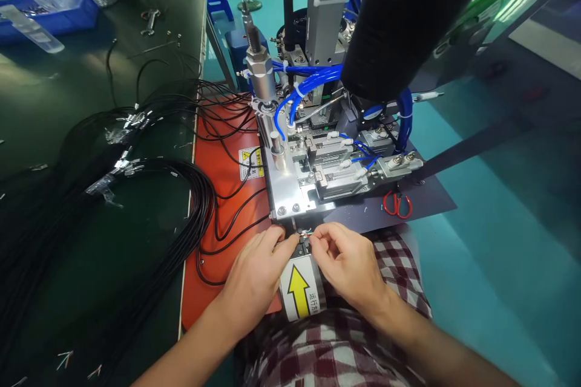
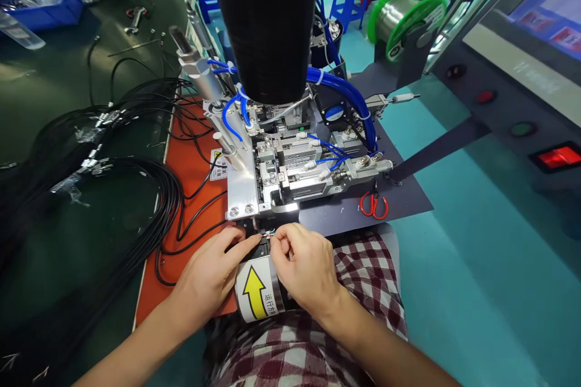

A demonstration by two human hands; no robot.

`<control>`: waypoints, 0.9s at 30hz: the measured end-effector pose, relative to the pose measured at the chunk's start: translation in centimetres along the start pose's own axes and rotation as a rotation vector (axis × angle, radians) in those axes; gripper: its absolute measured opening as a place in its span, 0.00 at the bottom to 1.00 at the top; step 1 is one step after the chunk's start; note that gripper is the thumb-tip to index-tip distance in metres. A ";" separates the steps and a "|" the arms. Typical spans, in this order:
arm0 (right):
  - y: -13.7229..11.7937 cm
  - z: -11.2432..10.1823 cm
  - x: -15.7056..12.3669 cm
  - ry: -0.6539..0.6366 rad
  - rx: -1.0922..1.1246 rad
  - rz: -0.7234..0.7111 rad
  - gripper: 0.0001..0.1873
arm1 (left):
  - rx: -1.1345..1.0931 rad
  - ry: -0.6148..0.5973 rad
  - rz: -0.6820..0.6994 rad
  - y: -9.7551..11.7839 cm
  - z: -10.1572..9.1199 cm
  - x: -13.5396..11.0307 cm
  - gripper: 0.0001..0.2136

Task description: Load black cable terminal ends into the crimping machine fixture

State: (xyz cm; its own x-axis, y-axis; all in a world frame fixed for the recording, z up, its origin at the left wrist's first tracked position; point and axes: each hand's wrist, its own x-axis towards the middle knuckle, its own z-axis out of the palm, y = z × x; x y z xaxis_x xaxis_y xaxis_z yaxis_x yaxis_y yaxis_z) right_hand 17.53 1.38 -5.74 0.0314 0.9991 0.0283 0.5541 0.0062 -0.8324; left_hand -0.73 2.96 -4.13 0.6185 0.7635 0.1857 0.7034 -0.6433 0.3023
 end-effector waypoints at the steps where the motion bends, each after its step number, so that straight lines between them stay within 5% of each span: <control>1: 0.2 -0.1 0.2 -0.030 0.056 0.019 0.07 | 0.002 -0.002 0.000 0.0 0.0 0.0 0.16; 6: 1.7 0.3 1.7 -0.285 0.615 0.342 0.10 | 0.060 0.005 0.021 0.0 -0.1 -0.1 0.15; 9: 2.2 0.8 2.0 -0.319 0.811 0.434 0.12 | 0.213 0.017 0.034 0.8 -0.5 -0.1 0.15; 14: 2.5 1.0 1.3 -0.279 0.874 0.458 0.15 | 0.239 -0.074 -0.063 2.1 -0.2 -0.6 0.20; 21: 1.3 1.4 1.3 -0.187 0.786 0.402 0.18 | -0.088 0.021 -0.108 1.0 0.4 -0.7 0.17; 27: 0.9 1.5 1.6 -0.287 0.893 0.488 0.19 | -0.112 0.008 -0.122 1.1 0.3 -0.7 0.17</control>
State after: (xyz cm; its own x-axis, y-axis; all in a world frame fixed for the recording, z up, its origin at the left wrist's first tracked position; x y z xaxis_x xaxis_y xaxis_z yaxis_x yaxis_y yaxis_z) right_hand 16.84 3.04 -7.33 -0.1764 0.8732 -0.4544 -0.2820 -0.4871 -0.8265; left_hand -0.28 1.70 -4.22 0.5276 0.8364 0.1483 0.7297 -0.5357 0.4250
